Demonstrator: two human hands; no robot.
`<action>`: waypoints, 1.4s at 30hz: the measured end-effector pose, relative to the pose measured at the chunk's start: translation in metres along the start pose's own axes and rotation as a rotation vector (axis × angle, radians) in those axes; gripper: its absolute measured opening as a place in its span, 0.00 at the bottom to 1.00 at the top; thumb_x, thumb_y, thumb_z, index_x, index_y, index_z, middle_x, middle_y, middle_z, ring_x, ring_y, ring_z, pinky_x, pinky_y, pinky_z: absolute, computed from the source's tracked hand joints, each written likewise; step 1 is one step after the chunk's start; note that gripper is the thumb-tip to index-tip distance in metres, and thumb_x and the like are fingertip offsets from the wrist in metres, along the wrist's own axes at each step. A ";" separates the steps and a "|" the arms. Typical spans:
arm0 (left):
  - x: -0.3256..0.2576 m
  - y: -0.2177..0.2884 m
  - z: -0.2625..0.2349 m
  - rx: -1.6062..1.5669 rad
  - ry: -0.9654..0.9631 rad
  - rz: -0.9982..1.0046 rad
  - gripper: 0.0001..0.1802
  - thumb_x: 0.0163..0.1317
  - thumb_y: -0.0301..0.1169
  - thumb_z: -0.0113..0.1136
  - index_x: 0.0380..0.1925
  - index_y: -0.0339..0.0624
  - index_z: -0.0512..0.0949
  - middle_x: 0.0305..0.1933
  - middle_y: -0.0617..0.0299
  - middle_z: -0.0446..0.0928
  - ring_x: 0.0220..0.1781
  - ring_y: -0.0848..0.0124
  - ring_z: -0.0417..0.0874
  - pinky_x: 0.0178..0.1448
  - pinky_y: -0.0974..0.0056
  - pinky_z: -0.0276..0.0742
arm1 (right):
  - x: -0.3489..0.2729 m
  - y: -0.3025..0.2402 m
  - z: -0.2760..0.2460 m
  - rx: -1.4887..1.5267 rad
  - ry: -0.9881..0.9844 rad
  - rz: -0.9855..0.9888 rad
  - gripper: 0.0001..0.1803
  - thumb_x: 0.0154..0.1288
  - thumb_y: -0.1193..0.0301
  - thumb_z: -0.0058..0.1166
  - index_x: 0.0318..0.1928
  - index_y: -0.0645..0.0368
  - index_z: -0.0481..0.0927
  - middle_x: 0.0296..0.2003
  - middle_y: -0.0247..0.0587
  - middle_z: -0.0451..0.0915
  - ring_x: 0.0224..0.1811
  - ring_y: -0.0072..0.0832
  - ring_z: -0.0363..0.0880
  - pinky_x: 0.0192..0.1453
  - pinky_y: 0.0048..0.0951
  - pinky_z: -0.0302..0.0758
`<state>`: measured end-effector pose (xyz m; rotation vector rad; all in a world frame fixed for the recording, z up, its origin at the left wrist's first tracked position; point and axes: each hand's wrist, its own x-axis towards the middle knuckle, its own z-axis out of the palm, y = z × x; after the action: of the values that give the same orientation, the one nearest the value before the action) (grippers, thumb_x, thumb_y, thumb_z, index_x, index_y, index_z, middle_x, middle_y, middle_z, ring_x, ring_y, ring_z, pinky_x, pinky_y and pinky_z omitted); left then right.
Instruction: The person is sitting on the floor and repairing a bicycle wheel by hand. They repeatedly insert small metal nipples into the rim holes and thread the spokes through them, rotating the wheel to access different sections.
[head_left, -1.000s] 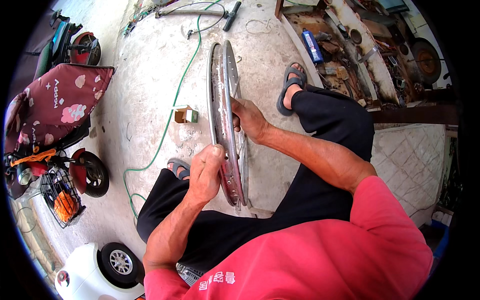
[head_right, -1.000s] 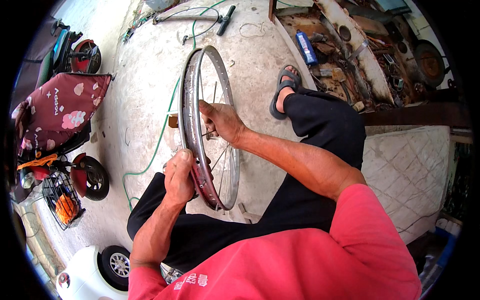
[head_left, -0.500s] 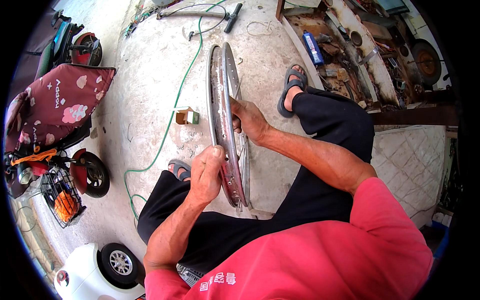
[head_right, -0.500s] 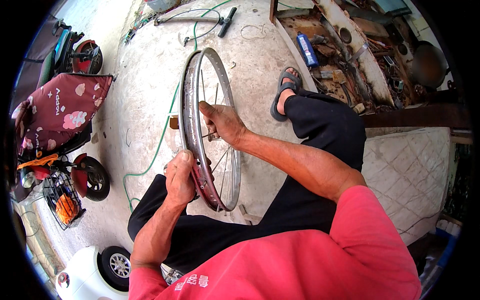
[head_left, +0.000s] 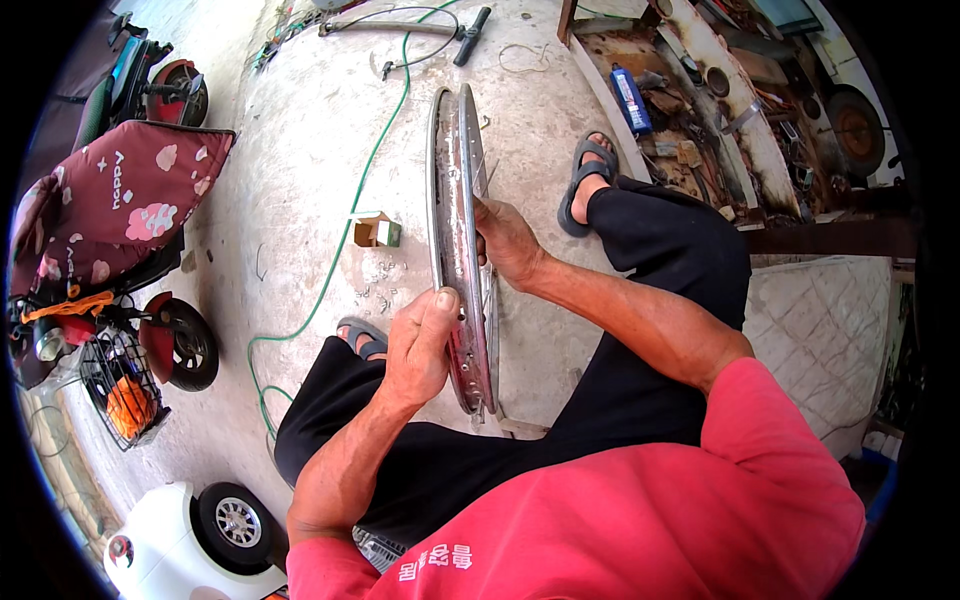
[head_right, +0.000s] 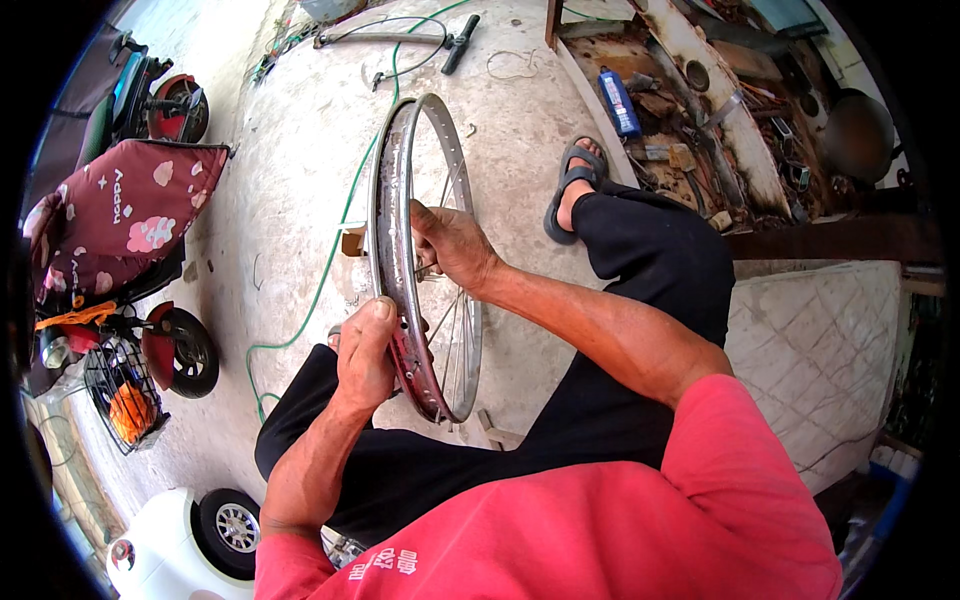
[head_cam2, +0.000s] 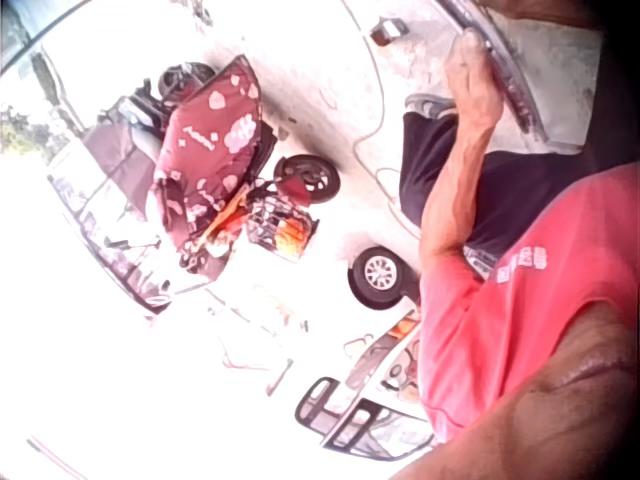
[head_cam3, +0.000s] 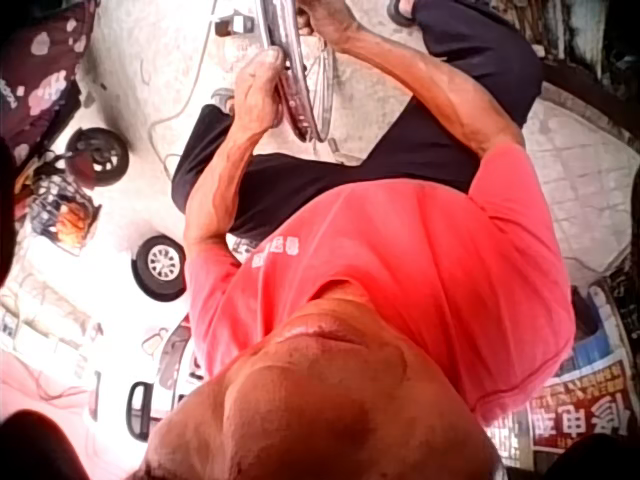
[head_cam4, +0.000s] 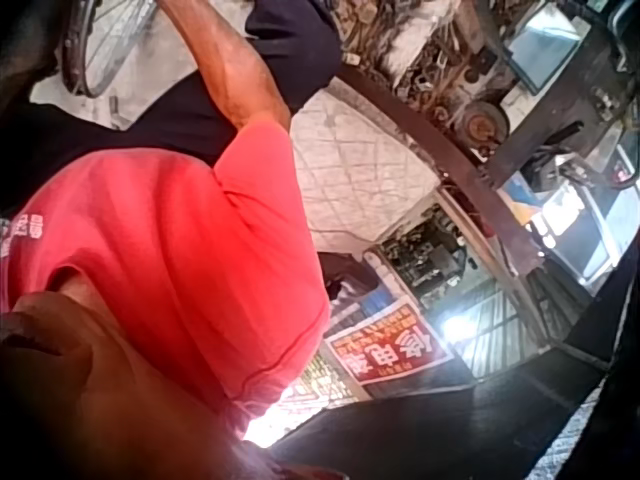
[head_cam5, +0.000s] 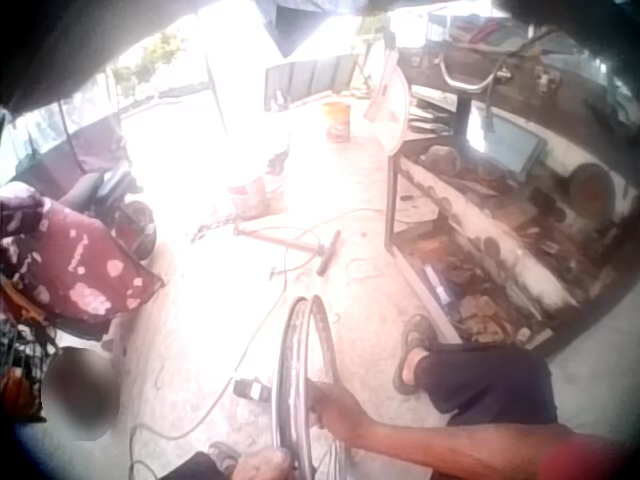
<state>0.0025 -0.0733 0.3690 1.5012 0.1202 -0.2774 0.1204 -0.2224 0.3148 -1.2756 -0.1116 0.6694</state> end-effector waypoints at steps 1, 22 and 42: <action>0.000 0.000 0.000 0.006 0.005 -0.007 0.28 0.74 0.50 0.41 0.35 0.33 0.77 0.25 0.58 0.78 0.24 0.74 0.77 0.30 0.69 0.72 | 0.000 0.000 0.001 0.006 0.018 -0.023 0.34 0.62 0.30 0.45 0.28 0.50 0.73 0.18 0.23 0.66 0.19 0.12 0.62 0.21 0.17 0.58; 0.000 0.015 0.009 0.045 -0.027 -0.026 0.24 0.75 0.47 0.41 0.29 0.40 0.73 0.26 0.67 0.73 0.28 0.79 0.69 0.33 0.70 0.65 | -0.001 0.006 0.002 0.036 0.099 -0.099 0.34 0.61 0.31 0.47 0.26 0.51 0.72 0.17 0.23 0.65 0.17 0.11 0.58 0.19 0.17 0.55; 0.040 -0.181 -0.162 0.316 0.422 -0.524 0.12 0.62 0.36 0.59 0.36 0.37 0.82 0.30 0.60 0.82 0.29 0.72 0.81 0.33 0.66 0.77 | -0.006 0.041 -0.038 0.331 -0.029 -0.024 0.27 0.65 0.42 0.55 0.38 0.55 0.77 0.29 0.21 0.74 0.30 0.11 0.70 0.34 0.19 0.69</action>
<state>0.0092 0.0752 0.1724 1.8106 0.8472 -0.4070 0.1156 -0.2521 0.2679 -0.9451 -0.0375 0.6555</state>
